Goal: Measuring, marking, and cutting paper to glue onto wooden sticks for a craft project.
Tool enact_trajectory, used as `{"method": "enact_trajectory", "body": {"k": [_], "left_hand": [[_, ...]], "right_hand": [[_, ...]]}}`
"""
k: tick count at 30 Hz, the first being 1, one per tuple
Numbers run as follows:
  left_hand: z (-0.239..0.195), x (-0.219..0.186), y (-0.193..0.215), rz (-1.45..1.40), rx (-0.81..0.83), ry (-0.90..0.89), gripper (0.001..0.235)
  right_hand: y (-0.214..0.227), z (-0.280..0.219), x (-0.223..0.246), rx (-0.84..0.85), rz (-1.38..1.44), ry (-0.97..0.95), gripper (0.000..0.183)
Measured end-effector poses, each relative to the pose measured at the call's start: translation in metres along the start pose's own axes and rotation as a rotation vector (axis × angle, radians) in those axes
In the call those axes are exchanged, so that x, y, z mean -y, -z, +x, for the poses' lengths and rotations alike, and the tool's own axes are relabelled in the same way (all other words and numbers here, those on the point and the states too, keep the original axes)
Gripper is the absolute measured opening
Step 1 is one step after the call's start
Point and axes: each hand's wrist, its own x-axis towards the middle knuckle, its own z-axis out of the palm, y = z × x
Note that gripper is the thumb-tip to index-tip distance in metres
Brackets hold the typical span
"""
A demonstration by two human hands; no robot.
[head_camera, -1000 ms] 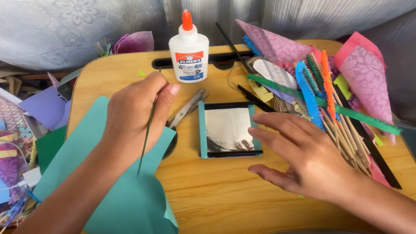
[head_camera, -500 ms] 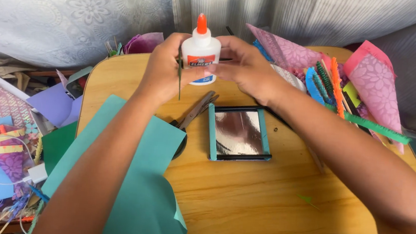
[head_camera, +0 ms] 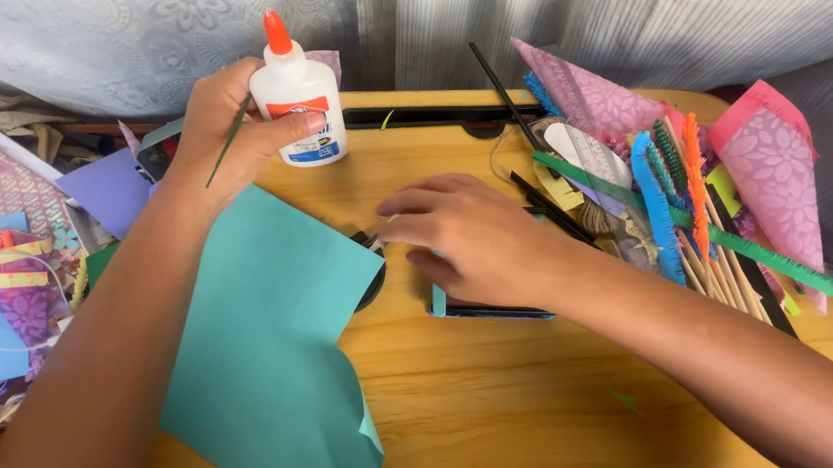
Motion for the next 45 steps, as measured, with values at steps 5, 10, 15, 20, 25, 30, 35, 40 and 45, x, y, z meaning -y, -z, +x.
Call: {"method": "enact_trajectory", "body": {"k": [5,10,15,20,25,30,35,40,45], "left_hand": [[-0.012,-0.007,0.003,0.174,-0.103,-0.112,0.054],[-0.054,-0.017,0.027,0.284,-0.243,-0.204,0.051],[-0.095,-0.024,0.043,0.418,-0.318,-0.215,0.030],[-0.124,-0.032,0.055,0.763,-0.232,0.056,0.040],[-0.171,-0.057,0.017,0.658,-0.114,0.062,0.049],[-0.197,-0.034,-0.008,0.789,0.132,0.040,0.069],[-0.166,-0.027,0.000,0.716,0.494,-0.241,0.055],[-0.139,-0.055,0.000,0.504,0.642,-0.163,0.057],[-0.138,-0.088,0.008,0.397,0.285,-0.320,0.041]], "right_hand": [[-0.007,0.040,-0.012,0.307,-0.129,0.055,0.043],[-0.018,0.062,-0.037,0.336,-0.126,0.116,0.037],[-0.031,0.077,-0.050,0.360,-0.175,0.194,0.026],[-0.028,0.087,-0.053,0.303,-0.329,0.295,0.026],[-0.001,0.090,-0.044,0.299,-0.348,0.296,0.022],[0.055,0.081,-0.029,0.255,-0.358,0.299,0.024],[0.110,0.036,-0.009,0.208,-0.264,0.381,0.032],[0.117,-0.049,0.015,0.299,-0.246,0.269,0.028],[0.090,-0.126,0.020,0.464,-0.203,0.139,0.030]]}}
